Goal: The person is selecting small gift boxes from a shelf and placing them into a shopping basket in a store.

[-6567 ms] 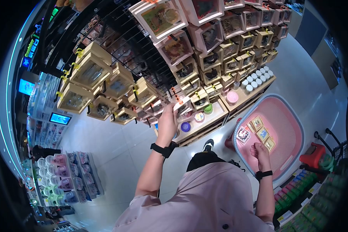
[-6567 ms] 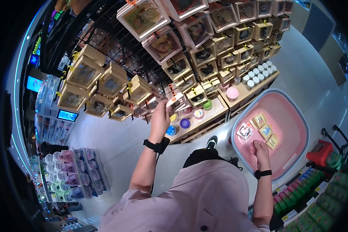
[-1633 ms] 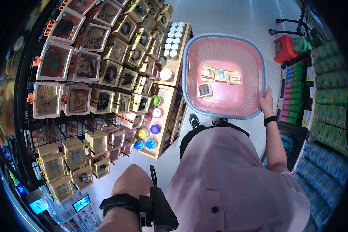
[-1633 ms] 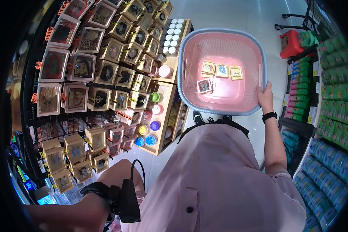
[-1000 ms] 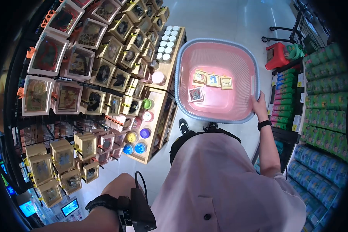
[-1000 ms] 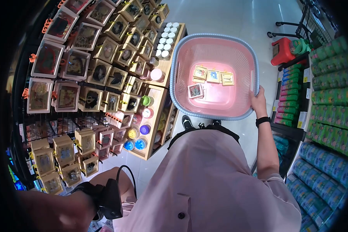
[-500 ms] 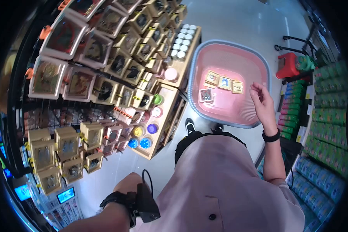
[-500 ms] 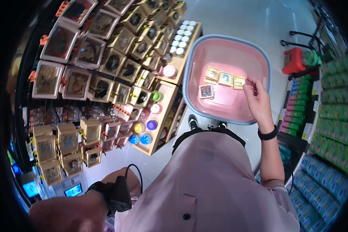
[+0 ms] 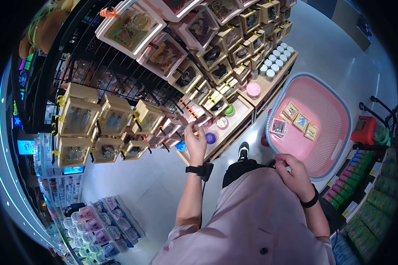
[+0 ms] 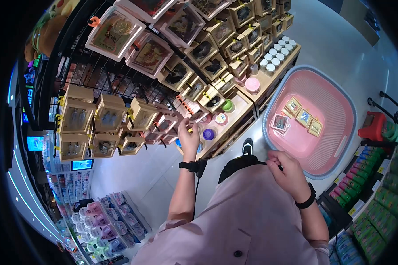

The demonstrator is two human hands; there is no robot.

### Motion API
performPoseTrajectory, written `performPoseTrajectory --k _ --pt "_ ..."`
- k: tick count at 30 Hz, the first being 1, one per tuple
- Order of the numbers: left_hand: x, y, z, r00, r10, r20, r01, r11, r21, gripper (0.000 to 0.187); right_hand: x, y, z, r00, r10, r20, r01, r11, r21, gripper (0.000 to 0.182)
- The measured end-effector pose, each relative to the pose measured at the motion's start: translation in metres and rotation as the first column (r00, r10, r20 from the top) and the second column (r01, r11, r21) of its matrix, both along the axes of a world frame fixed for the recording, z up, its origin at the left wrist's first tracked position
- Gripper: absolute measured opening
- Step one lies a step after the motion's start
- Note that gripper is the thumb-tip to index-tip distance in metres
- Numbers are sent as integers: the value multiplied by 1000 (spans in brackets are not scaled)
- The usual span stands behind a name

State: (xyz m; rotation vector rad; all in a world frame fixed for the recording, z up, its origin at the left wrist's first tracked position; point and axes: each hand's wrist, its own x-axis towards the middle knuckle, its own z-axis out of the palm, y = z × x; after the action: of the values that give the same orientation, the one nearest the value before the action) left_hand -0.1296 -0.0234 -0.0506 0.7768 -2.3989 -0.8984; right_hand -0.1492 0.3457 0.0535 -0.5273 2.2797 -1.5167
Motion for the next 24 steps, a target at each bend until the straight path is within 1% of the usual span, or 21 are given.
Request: performPoseTrajectory --k 2,3,6,7,10,13,16,19,22,24 --pt "1 -6 -14 999 39 1 -39 986 -160 44 -2 -5 2 999 35 21 -36 999 21 24" --pt "-1 -12 -20 999 35 11 -34 997 -69 50 -2 -7 3 998 53 34 -54 998 31 24" --pt "-13 -20 -26 999 40 22 -36 989 -143 54 -3 -12 1 998 52 25 -53 999 9 26" --pt "-16 -21 -24 999 30 40 -24 990 -137 53 -4 -13 2 998 57 18 -58 998 21 26" --pt "-22 -22 -18 994 68 80 -62 995 -73 46 -6 -12 3 998 54 14 -55 997 48 27" --pt "-22 -24 -23 983 119 142 -97 984 -149 40 -7 -11 3 999 32 39 -34 998 57 27" --pt "-18 -25 -28 988 111 111 -96 986 -140 37 -6 -10 2 998 6 57 -10 998 63 27" --pt "-17 -30 -33 983 114 144 -101 991 -92 33 -5 -9 1 998 -7 67 3 998 58 27" --pt "-11 -40 -43 993 20 119 1 984 -176 27 -6 -11 -1 998 -2 66 -1 999 47 27" --pt "-8 -45 -48 994 -9 111 28 985 -169 26 -7 -13 2 998 7 63 -11 998 55 28"
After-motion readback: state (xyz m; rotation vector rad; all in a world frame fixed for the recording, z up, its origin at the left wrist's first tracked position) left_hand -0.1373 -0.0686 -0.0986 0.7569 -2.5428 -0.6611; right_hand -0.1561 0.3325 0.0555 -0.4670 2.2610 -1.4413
